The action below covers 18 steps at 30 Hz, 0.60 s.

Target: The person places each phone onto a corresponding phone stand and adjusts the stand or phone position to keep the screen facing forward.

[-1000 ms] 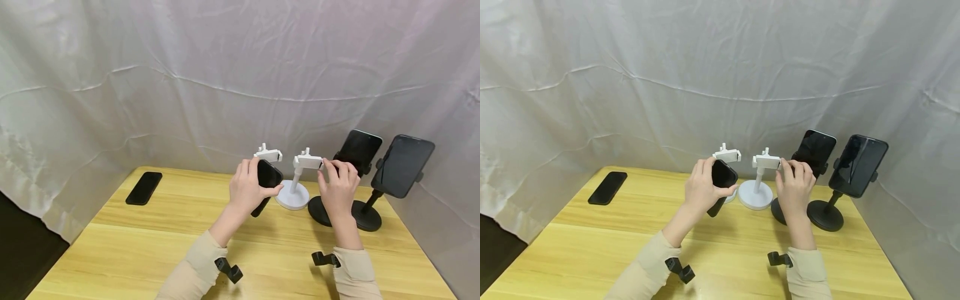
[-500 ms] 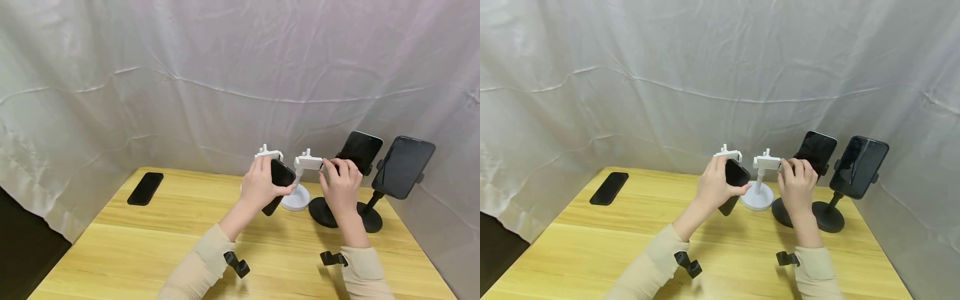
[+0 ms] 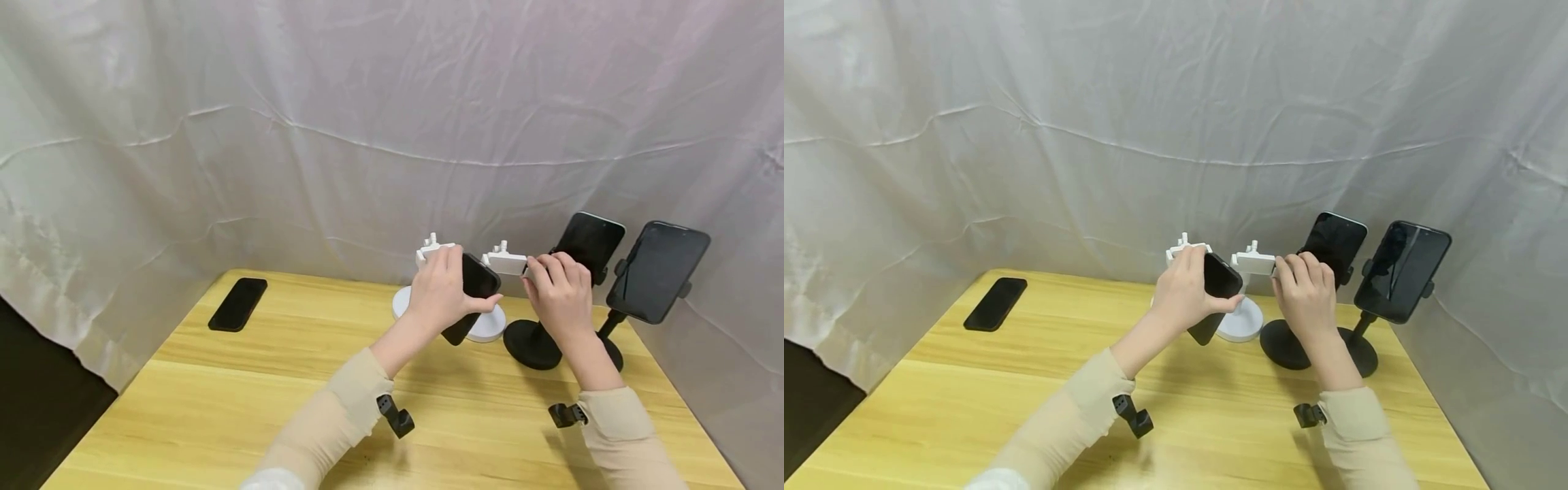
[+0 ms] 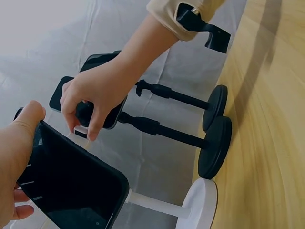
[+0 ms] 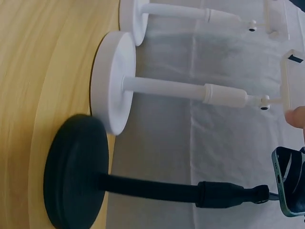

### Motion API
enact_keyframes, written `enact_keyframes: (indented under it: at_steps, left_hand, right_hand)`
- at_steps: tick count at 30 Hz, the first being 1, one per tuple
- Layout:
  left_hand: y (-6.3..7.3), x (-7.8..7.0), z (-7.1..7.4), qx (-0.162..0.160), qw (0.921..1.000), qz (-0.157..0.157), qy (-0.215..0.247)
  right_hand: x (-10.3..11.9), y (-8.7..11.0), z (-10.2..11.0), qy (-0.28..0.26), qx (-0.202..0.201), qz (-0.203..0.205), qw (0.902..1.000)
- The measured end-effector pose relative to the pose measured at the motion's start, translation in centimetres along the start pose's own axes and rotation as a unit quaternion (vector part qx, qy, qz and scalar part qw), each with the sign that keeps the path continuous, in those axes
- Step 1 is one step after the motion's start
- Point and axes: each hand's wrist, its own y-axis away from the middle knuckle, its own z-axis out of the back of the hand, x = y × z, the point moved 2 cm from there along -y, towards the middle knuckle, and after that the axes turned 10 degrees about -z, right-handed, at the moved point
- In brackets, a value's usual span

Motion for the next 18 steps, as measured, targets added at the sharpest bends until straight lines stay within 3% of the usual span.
enact_keyframes:
  at_steps: [7,14,18]
  left_hand:
    - [-1.3,-0.6,-0.8,-0.016,0.9982,-0.025,-0.051]
    - [-2.0,-1.0,-1.6,-0.007,0.9943,-0.024,-0.104]
    - [-2.6,-1.3,-2.1,-0.029,0.9931,-0.023,-0.111]
  right_hand:
    - [-0.7,-0.3,-0.1,0.023,-0.001,0.036,0.9991]
    - [-0.9,-0.1,-0.4,0.021,-0.005,0.042,0.9989]
    - [-0.9,0.0,-0.4,0.019,-0.011,0.045,0.9987]
